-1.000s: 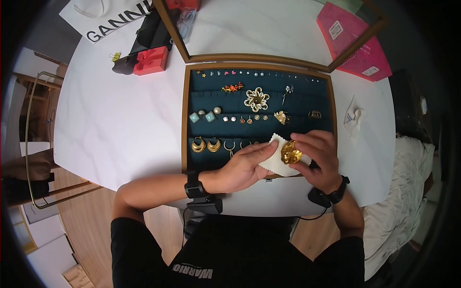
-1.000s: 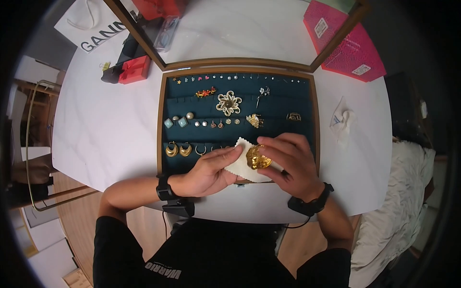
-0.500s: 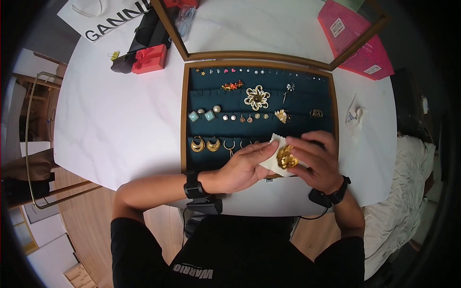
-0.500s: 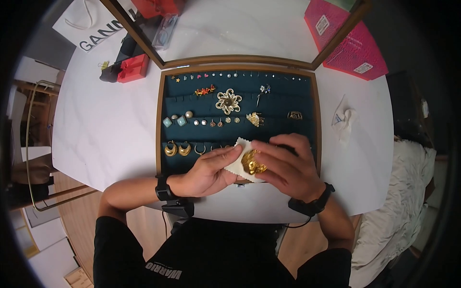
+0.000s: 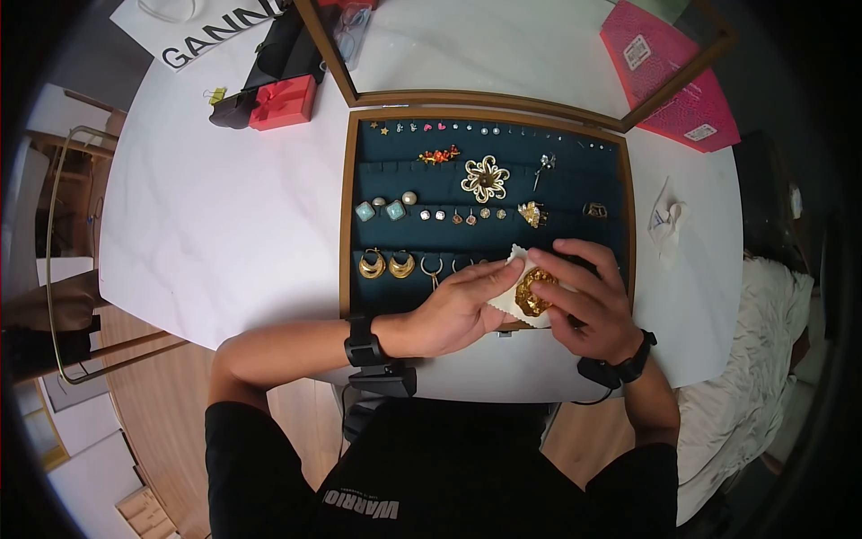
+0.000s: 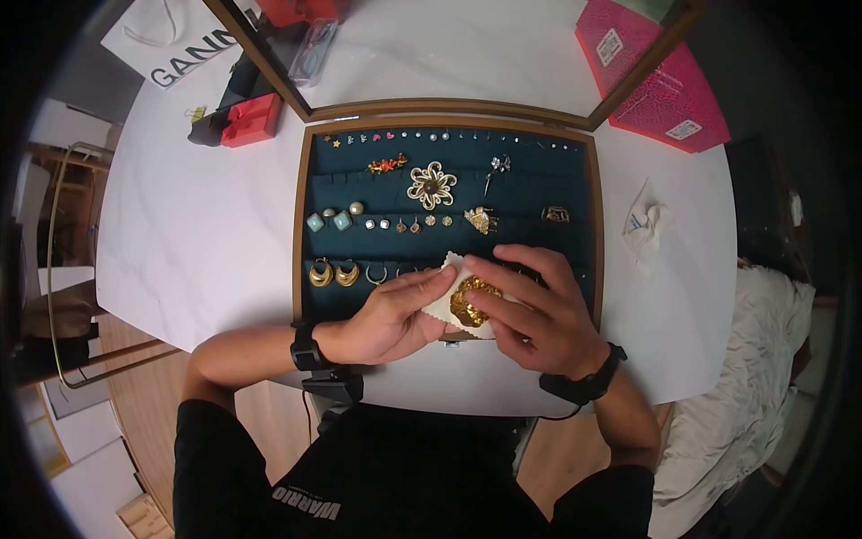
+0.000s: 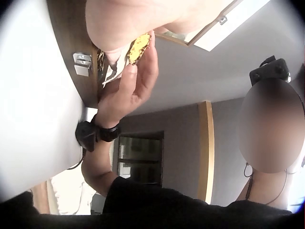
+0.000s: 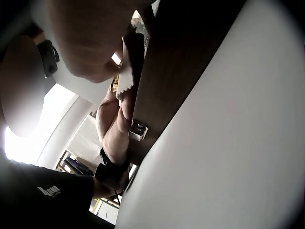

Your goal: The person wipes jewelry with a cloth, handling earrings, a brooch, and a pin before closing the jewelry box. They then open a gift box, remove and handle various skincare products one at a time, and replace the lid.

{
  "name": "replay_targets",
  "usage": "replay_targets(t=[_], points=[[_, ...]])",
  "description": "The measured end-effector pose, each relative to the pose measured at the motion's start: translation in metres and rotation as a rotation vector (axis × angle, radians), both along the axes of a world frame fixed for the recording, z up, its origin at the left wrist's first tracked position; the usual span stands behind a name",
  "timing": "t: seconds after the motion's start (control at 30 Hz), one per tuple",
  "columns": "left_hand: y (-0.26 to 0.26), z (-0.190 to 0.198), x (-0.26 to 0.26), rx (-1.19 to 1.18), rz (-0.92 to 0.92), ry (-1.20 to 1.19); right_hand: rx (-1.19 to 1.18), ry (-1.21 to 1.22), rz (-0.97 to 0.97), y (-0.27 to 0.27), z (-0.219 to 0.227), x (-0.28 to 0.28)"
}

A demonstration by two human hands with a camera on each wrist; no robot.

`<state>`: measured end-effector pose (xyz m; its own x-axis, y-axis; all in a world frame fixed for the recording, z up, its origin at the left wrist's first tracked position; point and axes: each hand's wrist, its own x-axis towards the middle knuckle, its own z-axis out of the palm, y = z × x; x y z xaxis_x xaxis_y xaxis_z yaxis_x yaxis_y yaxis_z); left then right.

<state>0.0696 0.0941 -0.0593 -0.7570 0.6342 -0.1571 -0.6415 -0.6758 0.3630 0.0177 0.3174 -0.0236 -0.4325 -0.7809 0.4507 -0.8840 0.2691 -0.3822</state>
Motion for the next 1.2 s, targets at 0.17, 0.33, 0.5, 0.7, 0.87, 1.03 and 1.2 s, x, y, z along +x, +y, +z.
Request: replay_targets(t=[0.17, 0.33, 0.5, 0.7, 0.87, 1.03, 1.2], points=[[0.003, -0.002, 0.001, 0.037, 0.026, -0.058, -0.034, -0.058, -0.009, -0.001, 0.003, 0.003], [0.002, -0.005, 0.001, -0.004, 0.009, -0.002, -0.058, -0.066, -0.081, -0.002, -0.002, 0.003], [0.001, -0.003, 0.001, -0.010, 0.019, -0.018, -0.072, -0.068, -0.080, -0.003, 0.001, 0.002], [0.002, -0.001, 0.001, 0.036, 0.025, -0.026, -0.057, -0.017, -0.055, 0.001, -0.005, -0.002], [0.002, -0.007, 0.002, -0.005, 0.022, -0.011, -0.031, -0.070, -0.044, -0.004, 0.000, 0.001], [0.001, -0.008, 0.002, 0.015, 0.010, -0.009, -0.059, -0.072, -0.036, -0.004, -0.001, -0.001], [0.001, -0.001, 0.001, -0.002, 0.021, -0.032, -0.102, -0.085, -0.076, -0.005, -0.001, -0.002]])
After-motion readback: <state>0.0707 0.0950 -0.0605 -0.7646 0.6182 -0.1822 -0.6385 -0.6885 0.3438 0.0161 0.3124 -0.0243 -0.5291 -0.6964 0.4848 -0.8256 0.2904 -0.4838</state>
